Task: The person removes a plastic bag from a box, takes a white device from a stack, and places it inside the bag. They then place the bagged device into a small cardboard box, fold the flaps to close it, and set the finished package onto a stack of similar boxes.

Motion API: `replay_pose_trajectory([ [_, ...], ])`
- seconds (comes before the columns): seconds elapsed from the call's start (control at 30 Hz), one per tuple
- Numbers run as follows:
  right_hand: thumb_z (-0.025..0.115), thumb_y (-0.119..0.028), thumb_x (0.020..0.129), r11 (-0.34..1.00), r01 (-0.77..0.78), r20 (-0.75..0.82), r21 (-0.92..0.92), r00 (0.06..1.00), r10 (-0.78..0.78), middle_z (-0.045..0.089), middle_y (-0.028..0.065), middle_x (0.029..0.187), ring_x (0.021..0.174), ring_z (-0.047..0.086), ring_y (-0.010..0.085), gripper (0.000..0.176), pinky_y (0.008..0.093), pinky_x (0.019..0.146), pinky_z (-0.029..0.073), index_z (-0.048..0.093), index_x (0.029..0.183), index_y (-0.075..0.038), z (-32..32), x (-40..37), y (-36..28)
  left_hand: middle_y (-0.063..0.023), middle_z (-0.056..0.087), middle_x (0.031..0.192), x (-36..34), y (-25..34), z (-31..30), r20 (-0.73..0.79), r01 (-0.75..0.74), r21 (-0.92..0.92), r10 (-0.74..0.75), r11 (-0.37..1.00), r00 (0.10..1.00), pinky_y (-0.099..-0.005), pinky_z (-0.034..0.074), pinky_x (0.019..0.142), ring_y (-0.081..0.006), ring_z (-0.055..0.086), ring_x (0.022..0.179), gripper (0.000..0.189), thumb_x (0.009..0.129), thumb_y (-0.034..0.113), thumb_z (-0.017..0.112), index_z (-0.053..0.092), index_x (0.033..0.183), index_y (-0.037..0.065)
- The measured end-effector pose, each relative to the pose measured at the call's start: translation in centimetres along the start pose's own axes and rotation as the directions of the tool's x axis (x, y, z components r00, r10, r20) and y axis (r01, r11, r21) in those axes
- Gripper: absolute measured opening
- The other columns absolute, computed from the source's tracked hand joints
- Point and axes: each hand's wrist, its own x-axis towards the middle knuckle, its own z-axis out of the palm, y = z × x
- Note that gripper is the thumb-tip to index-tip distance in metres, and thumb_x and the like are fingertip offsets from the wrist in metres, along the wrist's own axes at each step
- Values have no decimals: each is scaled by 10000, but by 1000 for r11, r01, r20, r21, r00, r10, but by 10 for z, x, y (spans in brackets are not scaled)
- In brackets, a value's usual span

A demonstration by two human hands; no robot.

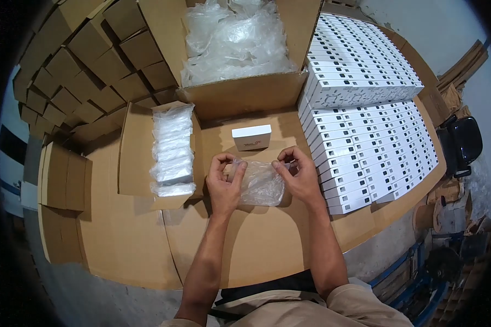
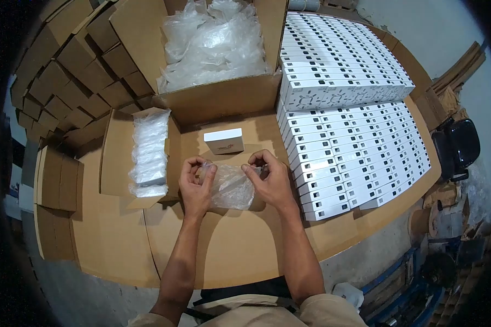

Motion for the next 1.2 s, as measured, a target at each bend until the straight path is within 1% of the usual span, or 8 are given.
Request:
replay_pose_trajectory([
  [0.1, 790, -138, 863, 956, 240, -25, -168, 969, -247, 707, 89, 902, 815, 664, 216, 213, 369, 696, 492, 680, 1004, -22, 3, -2, -10, -55, 613, 1101, -5, 12, 3, 71, 73, 7, -73, 997, 995, -215, 516, 805, -105, 617, 969, 316, 927, 14, 750, 558, 1179, 11],
  [0.2, 752, -81, 856, 731, 484, 92, -482, 857, -507, 722, 100, 938, 898, 676, 297, 181, 409, 775, 488, 685, 1018, -33, 3, -3, -26, -47, 612, 1091, -6, 7, 7, 120, 18, 18, -20, 1000, 993, -213, 514, 813, -99, 614, 962, 323, 931, 4, 741, 565, 1202, 11],
  [0.53, 666, -20, 926, 924, 312, 247, -223, 935, -256, 707, 191, 902, 814, 687, 392, 110, 439, 732, 506, 630, 1029, -8, 12, -8, -10, 24, 626, 879, -3, -5, 3, 246, 20, -24, -13, 1000, 969, -167, 468, 673, -15, 582, 817, 151, 1004, 112, 694, 675, 1105, 2],
  [0.7, 624, -16, 978, 964, 196, 231, -179, 961, -153, 701, 220, 898, 802, 709, 402, 81, 423, 667, 541, 606, 1049, 21, 9, -10, -14, 49, 571, 856, 0, 1, 0, 102, 70, -95, -61, 993, 993, -188, 396, 674, -28, 482, 779, 132, 1022, 162, 681, 648, 1050, 37],
  [0.93, 523, -60, 1046, 968, 187, -156, -168, 964, -213, 667, 242, 859, 736, 698, 396, 101, 403, 631, 521, 556, 1105, 16, 17, -11, -17, -7, 598, 1007, -3, -15, -3, 33, 106, -379, -101, 919, 994, -205, 448, 703, -59, 537, 823, 308, 999, 108, 672, 549, 1272, 38],
  [1.03, 495, -79, 1064, 959, 187, -278, -215, 929, -244, 655, 245, 839, 715, 680, 395, 128, 416, 615, 507, 530, 1126, 28, 28, -13, -10, -69, 606, 1161, -13, -3, 15, 170, 64, -360, -3, 931, 985, -273, 514, 866, -129, 604, 1006, 398, 967, 69, 684, 503, 1318, 16],
  [1.13, 475, -85, 1074, 965, 156, -309, -209, 926, -216, 644, 232, 818, 692, 663, 367, 146, 425, 600, 493, 503, 1140, 42, 35, -14, -5, -111, 605, 1241, -20, 5, 21, 279, 208, -279, -129, 937, 952, -320, 519, 983, -165, 623, 1105, 419, 938, -20, 645, 488, 1327, -4],
  [1.2, 463, -87, 1079, 969, 166, -335, -184, 916, -221, 631, 216, 801, 672, 649, 338, 148, 428, 588, 484, 487, 1143, 44, 38, -14, -3, -105, 602, 1220, -17, -11, 23, 244, 187, -283, -118, 941, 963, -302, 559, 902, -157, 635, 1064, 413, 919, -61, 622, 492, 1307, -5],
])
